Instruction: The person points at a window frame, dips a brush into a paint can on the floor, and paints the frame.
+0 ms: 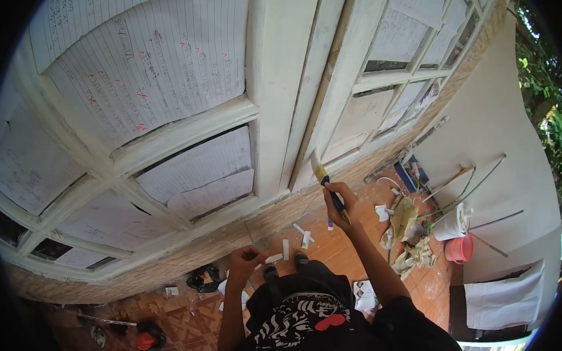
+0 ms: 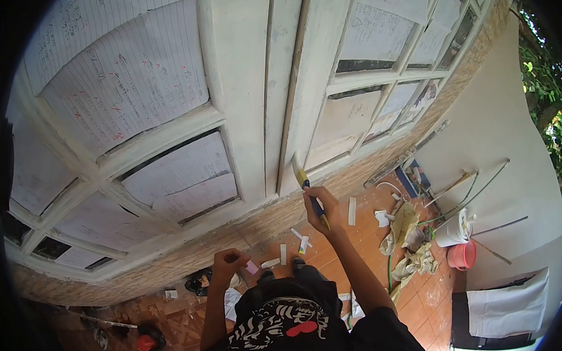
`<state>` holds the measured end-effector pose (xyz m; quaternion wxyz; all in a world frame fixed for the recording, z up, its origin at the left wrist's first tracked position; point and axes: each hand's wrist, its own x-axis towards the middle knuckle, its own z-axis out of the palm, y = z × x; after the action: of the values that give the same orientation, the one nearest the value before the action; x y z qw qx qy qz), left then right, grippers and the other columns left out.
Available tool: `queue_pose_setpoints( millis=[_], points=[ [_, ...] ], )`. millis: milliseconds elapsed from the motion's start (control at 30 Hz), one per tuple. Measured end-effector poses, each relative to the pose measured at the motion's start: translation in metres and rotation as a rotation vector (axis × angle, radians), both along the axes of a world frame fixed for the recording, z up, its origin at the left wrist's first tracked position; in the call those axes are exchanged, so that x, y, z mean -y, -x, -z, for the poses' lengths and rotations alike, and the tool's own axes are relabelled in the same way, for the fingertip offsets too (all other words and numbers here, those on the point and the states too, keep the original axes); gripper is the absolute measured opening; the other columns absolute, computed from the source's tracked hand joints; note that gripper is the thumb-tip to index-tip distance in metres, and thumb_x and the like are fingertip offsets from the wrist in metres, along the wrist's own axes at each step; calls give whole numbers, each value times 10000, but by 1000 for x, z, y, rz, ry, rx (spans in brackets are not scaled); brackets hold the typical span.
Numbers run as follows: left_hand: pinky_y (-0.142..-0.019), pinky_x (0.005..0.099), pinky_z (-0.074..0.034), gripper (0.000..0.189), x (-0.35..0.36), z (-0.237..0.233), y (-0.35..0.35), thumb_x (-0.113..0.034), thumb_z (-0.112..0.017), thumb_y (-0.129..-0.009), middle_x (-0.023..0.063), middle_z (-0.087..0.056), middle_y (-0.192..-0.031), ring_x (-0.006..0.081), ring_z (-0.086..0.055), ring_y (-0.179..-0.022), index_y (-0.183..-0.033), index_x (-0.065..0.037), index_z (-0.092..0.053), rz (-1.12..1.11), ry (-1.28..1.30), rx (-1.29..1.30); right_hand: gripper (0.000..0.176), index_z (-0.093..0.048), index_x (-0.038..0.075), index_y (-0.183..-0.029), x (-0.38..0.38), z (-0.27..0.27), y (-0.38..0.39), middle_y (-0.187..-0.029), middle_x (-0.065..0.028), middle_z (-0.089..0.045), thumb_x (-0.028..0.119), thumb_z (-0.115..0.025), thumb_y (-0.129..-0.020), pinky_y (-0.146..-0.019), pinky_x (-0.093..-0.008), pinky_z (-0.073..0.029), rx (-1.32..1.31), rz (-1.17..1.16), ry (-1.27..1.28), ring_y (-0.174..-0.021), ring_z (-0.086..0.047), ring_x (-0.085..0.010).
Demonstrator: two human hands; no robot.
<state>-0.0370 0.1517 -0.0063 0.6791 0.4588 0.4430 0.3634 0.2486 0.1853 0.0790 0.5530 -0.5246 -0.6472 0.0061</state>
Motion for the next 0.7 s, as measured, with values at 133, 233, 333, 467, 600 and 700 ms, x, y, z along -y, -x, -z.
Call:
queue_pose_setpoints(
  millis=[133, 233, 333, 467, 600, 700],
  points=[
    [-577, 223, -414, 148, -3, 1, -4, -149, -658, -814, 28, -605, -659, 77, -537, -592, -741, -25, -622, 40, -14, 20, 133, -592, 15, -894, 16, 61, -11, -742, -128, -599, -19, -637, -774, -567, -319, -468, 54, -141, 320, -659, -619, -245],
    [-561, 233, -394, 190, -6, 7, -9, -167, -603, -850, 11, -556, -622, 82, -513, -580, -710, -43, -573, 41, 8, 10, 90, -604, 12, -862, 13, 70, -16, -752, -127, -607, 8, -640, -780, -578, -317, -471, 81, -165, 366, -660, -618, -263],
    [-542, 239, -379, 231, -7, 12, -13, -169, -560, -874, -3, -492, -590, 95, -501, -565, -674, -65, -508, 39, 75, 39, 78, -602, 7, -864, -8, 27, -24, -768, -142, -608, 6, -625, -790, -577, -334, -468, 135, -220, 345, -665, -614, -302],
    [-531, 238, -373, 279, -6, 6, -15, -187, -535, -900, -10, -453, -590, 107, -506, -561, -653, -80, -463, 49, 79, 88, 130, -613, 4, -891, -18, -89, -23, -783, -127, -627, -34, -643, -771, -555, -277, -460, 101, -19, 82, -644, -620, -232],
    [-520, 229, -371, 279, -4, 0, -15, -211, -527, -916, -8, -469, -617, 104, -509, -562, -675, -82, -474, 37, 96, 68, 178, -613, 4, -901, -12, -117, -17, -796, -127, -635, -78, -652, -748, -561, -247, -475, 98, 71, -236, -654, -622, -202],
    [-504, 209, -341, 231, -1, 6, -18, -204, -510, -930, 9, -525, -618, 70, -478, -533, -741, -71, -504, 5, 103, 101, 255, -582, -4, -942, -17, -84, -18, -830, -152, -629, -123, -642, -725, -568, -260, -484, 185, 75, -350, -677, -624, -223]
  ],
)
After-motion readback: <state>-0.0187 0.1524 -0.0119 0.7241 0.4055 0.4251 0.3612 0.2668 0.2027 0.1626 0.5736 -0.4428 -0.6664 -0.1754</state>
